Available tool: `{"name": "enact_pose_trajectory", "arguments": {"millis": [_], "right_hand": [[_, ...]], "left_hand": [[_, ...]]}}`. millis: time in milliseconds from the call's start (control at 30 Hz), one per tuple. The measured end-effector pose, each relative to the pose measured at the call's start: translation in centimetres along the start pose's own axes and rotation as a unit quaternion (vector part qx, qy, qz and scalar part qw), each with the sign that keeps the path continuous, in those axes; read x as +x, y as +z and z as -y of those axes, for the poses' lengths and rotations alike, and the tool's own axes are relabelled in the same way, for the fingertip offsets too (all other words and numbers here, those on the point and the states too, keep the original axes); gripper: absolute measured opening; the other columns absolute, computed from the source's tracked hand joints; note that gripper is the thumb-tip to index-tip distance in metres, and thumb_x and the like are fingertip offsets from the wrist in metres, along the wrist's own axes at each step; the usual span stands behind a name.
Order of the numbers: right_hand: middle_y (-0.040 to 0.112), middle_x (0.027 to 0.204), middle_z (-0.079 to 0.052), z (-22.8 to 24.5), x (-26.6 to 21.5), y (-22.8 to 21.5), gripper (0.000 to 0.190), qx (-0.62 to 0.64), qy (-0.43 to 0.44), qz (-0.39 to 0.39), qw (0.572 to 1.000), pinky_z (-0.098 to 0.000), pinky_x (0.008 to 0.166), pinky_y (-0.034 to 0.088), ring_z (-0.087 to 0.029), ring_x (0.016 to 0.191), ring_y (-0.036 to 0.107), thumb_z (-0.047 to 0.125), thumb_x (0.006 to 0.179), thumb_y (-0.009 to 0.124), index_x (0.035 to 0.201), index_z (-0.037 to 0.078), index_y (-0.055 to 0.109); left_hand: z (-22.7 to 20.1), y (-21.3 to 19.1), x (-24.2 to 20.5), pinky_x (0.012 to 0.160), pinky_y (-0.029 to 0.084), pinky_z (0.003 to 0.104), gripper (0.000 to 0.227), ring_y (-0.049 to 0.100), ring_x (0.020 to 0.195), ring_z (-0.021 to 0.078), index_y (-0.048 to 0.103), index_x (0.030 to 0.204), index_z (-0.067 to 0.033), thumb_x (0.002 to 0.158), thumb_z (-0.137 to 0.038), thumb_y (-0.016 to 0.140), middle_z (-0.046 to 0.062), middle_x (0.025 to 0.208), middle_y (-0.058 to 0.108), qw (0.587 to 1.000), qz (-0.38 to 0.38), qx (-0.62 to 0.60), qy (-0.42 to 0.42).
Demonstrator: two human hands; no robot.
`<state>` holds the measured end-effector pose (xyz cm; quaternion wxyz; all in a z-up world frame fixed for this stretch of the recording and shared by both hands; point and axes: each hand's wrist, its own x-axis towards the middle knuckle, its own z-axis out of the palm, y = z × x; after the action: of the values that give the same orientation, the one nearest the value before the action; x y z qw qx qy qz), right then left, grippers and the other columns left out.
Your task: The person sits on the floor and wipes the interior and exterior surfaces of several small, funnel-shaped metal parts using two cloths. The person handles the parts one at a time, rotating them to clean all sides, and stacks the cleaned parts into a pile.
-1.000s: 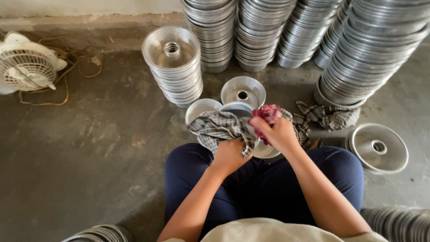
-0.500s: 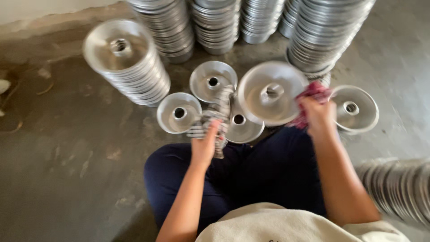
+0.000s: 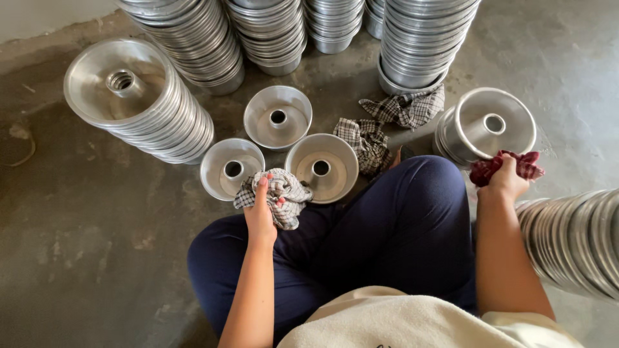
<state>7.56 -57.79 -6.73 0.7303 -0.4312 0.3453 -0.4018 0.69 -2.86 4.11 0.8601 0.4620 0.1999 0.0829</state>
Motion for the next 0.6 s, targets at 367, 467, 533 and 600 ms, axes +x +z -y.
{"name": "enact_pose_trajectory", "arguments": {"millis": [367,467,533,600], "right_hand": [[0.070,0.099,-0.010,9.3,-12.8,8.7,0.016,-0.094,-0.232,0.262,0.932,-0.0300,0.069,0.056,-0.017,0.079,0.068,-0.006,0.104,0.071,0.120,-0.005,0.067],[0.073,0.094,-0.009,10.9,-20.5,15.0,0.012,-0.119,-0.027,0.371,0.920,-0.0312,0.061,0.060,-0.017,0.073,0.073,0.004,0.100,0.072,0.112,0.001,0.070],[0.074,0.086,-0.010,10.1,-25.7,18.8,0.014,-0.163,0.083,0.460,0.869,-0.0331,0.052,0.059,-0.019,0.064,0.071,0.004,0.094,0.070,0.107,0.003,0.069],[0.075,0.084,-0.010,7.6,-30.5,21.6,0.018,-0.207,0.117,0.546,0.803,-0.0339,0.053,0.058,-0.019,0.064,0.071,0.007,0.089,0.072,0.106,0.003,0.071]], "left_hand": [[-5.2,-1.1,-1.7,0.046,0.044,0.023,0.025,0.062,0.074,0.0064,0.067,0.113,-0.0119,0.093,-0.026,0.069,0.001,0.107,0.071,0.996,-0.058,-0.057,0.042],[-8.4,-3.5,-1.5,0.044,0.043,0.023,0.021,0.058,0.068,0.0086,0.069,0.109,-0.0097,0.097,-0.027,0.068,0.002,0.099,0.069,0.987,-0.098,-0.090,0.095],[-10.3,-5.4,-1.3,0.046,0.044,0.023,0.020,0.058,0.068,0.0085,0.070,0.107,-0.0077,0.099,-0.026,0.068,0.001,0.096,0.067,0.975,-0.137,-0.122,0.124],[-12.1,-7.5,-0.9,0.048,0.044,0.023,0.019,0.061,0.071,0.0066,0.070,0.106,-0.0072,0.098,-0.024,0.066,-0.001,0.095,0.067,0.959,-0.185,-0.164,0.136]]}}
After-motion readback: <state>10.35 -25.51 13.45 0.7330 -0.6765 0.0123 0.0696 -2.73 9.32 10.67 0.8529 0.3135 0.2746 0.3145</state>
